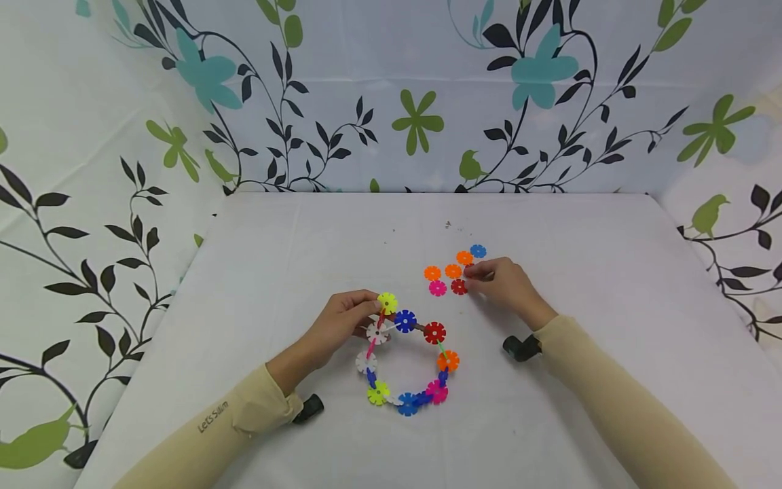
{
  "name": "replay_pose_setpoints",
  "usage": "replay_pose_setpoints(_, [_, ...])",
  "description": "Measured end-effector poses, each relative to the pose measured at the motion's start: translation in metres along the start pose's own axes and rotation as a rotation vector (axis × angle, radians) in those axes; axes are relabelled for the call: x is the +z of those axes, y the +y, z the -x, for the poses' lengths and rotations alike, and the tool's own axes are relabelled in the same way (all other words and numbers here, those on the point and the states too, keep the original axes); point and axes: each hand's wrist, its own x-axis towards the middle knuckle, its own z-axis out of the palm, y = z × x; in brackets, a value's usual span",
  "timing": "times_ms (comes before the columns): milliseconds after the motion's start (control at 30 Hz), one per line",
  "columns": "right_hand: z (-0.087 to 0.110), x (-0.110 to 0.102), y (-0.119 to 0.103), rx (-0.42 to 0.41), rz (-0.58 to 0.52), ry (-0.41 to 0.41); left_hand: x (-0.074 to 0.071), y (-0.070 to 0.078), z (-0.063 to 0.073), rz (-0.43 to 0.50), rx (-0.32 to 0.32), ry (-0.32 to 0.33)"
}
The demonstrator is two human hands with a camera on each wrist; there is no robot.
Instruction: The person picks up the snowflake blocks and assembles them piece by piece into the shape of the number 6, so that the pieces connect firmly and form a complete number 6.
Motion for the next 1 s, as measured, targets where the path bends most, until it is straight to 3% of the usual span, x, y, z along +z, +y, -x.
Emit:
replay_pose_setpoints(433, [0.0000,0.0067,-0.0061,-0.015,0.081,0.022,-0.0003,-0.0014,-0.0015,0.006,0.001,-0.003])
replay_pose_setpoints(1000, [-0.0002,0.0028,-0.0084,-0.056,0.079,-0.011,-0.0010,-0.0026,-0.0053,0.013,-0.003,-0.014])
